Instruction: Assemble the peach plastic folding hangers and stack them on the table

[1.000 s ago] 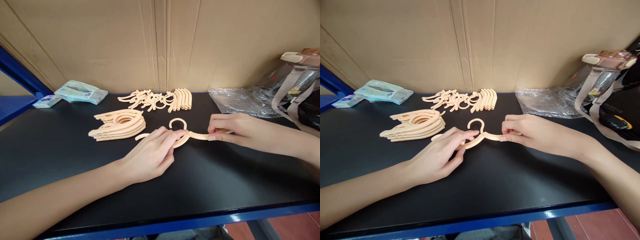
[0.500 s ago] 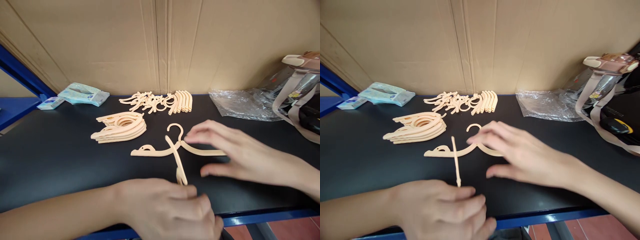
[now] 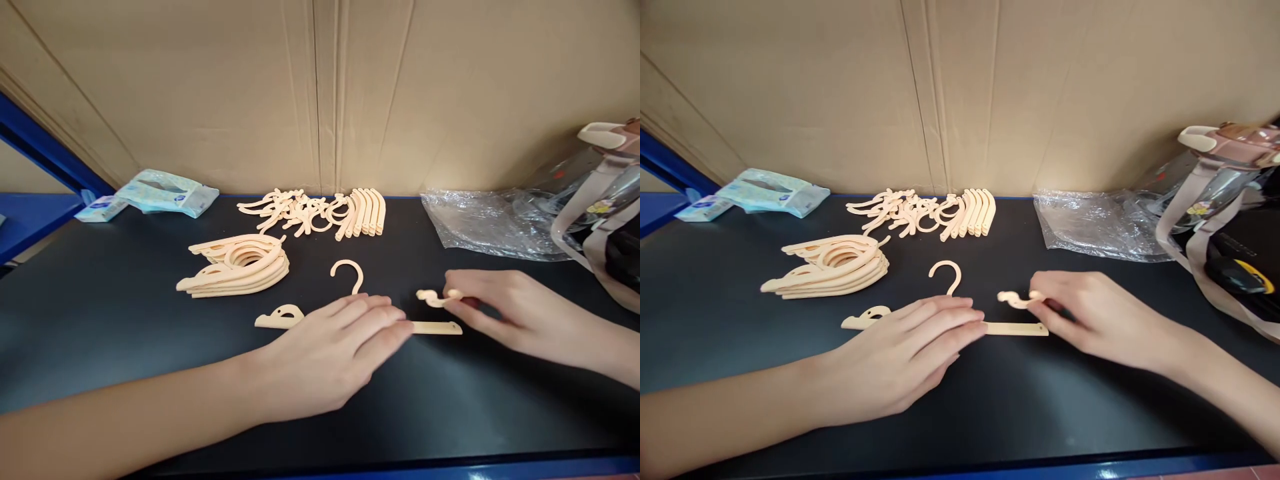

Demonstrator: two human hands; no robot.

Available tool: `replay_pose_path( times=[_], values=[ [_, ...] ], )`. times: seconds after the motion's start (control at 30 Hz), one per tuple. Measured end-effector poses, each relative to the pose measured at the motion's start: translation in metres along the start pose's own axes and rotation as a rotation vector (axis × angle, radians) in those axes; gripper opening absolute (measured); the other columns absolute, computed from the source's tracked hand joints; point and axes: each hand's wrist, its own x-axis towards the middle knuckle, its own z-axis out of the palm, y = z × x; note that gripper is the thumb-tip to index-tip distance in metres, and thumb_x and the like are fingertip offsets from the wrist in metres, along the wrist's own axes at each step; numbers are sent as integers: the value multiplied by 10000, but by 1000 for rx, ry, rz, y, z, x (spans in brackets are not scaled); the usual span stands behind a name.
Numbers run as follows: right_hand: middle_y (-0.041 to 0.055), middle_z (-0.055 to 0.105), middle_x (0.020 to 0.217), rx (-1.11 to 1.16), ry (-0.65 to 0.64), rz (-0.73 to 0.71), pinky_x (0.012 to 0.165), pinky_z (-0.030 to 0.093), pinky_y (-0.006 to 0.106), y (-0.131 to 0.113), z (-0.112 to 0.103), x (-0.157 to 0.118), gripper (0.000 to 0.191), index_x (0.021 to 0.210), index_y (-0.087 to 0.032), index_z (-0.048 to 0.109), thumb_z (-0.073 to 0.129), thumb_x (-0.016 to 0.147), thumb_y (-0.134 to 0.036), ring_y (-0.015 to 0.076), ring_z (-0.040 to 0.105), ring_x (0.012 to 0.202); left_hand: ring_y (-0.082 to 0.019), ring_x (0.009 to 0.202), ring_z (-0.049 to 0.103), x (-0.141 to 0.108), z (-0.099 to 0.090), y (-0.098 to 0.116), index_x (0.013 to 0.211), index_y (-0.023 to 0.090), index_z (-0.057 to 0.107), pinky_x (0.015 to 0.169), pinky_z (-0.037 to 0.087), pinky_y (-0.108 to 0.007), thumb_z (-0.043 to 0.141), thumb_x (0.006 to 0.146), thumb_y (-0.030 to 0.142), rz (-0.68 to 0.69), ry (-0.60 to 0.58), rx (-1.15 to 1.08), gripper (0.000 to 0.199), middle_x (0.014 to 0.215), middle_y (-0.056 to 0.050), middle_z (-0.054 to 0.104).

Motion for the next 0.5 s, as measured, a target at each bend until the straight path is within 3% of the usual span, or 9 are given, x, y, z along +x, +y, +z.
replay_pose_path(
  times=[0.1,0.2,0.27,0.4,0.5],
  values=[
    [-21,444,607,112,-31,148,514,320,269,25,-5,2,411,683,-205,414,406,997,-470,114,427,530,-270,1265,549,10,18,-3,1362,45,481,1054,473,-407,463,997,270,-101,-141,-34,428,1369,-151,580],
    [-18,504,637,263,-80,218,539,353,263,36,-5,10,425,745,-197,496,376,1000,-514,110,460,541,-281,1298,512,22,34,-2,1402,29,424,1064,438,-402,457,1006,374,-133,-148,-25,527,1408,-165,541],
    [-4,566,705,351,-117,219,576,388,264,37,-3,16,404,845,-191,561,380,1000,-517,117,510,584,-286,1277,513,30,40,0,1344,48,482,1029,449,-387,467,1001,411,-132,-129,1,500,1372,-158,561],
    [0,575,778,423,-133,192,605,386,263,34,0,23,344,898,-199,551,390,1003,-485,124,504,656,-214,906,601,44,46,1,984,111,594,710,492,-322,436,1002,217,-84,-142,44,191,1032,-86,633],
    [-18,493,696,430,-84,214,595,362,269,31,0,22,372,773,-206,469,371,1000,-483,129,440,629,-188,776,569,48,46,1,883,139,545,627,453,-306,421,944,134,-119,-92,11,138,885,-51,589]
  ],
)
